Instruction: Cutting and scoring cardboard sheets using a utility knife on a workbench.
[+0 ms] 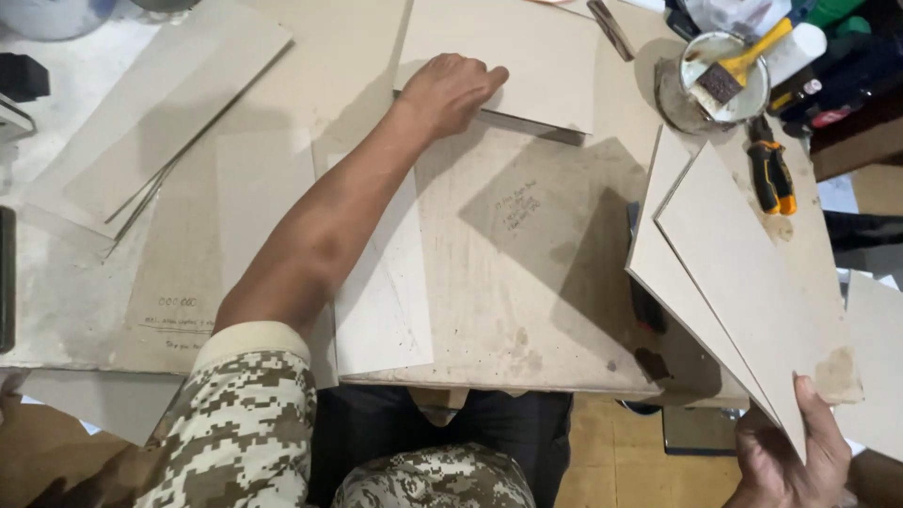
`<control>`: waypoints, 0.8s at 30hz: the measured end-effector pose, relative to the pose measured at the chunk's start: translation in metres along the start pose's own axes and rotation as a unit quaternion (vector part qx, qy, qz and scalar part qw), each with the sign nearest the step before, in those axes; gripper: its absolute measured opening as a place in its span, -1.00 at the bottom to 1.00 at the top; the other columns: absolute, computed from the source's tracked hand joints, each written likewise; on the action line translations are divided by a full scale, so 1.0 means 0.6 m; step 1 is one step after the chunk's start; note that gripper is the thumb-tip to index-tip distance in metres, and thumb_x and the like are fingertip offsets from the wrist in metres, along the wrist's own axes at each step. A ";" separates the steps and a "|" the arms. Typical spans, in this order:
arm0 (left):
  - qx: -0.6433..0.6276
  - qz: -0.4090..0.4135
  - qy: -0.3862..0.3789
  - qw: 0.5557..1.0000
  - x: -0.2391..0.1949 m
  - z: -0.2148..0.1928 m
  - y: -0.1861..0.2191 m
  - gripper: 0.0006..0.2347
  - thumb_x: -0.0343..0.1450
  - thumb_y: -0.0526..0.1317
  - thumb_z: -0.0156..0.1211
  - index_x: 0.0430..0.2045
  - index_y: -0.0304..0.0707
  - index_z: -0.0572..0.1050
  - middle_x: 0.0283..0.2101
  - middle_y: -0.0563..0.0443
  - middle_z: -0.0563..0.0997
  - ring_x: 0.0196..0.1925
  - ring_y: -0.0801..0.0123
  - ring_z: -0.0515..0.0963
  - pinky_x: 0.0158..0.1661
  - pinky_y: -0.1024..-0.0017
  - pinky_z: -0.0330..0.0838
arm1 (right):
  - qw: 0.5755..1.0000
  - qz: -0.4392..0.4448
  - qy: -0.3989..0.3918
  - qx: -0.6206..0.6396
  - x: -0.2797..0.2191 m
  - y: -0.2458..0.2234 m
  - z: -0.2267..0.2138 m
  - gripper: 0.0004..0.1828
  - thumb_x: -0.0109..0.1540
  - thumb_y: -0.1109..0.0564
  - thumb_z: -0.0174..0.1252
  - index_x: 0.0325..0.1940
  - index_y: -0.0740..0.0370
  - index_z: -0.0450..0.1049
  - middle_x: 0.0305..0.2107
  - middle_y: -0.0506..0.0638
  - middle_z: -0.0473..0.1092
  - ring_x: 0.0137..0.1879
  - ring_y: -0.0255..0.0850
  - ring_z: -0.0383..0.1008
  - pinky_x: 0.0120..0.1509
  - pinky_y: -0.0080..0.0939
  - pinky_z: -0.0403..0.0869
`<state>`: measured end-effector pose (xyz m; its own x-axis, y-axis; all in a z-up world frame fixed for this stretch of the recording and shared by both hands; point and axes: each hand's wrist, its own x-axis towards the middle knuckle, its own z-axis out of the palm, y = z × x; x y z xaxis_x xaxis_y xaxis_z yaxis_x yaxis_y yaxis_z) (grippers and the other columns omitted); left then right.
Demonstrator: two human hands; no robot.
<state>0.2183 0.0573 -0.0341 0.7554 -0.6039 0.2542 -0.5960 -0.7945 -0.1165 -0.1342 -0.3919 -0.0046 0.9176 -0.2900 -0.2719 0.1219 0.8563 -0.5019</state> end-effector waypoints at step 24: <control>0.119 0.354 0.515 0.772 -0.300 -0.409 0.207 -0.91 0.52 -0.38 0.27 -0.14 -0.30 0.64 -0.16 0.04 0.65 -0.13 0.52 0.57 0.02 0.58 0.50 | 0.941 0.230 -0.244 0.042 -0.026 0.204 0.209 -0.68 0.42 0.35 0.07 0.26 0.55 0.40 0.17 0.48 0.40 0.20 0.36 0.48 0.16 0.40 0.55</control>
<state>-0.0586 0.0832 0.1413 -0.4259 -0.6187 0.6602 -0.6015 -0.3514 -0.7174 -0.0860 -0.2291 0.0412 0.9427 0.3327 -0.0256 -0.3200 0.8797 -0.3517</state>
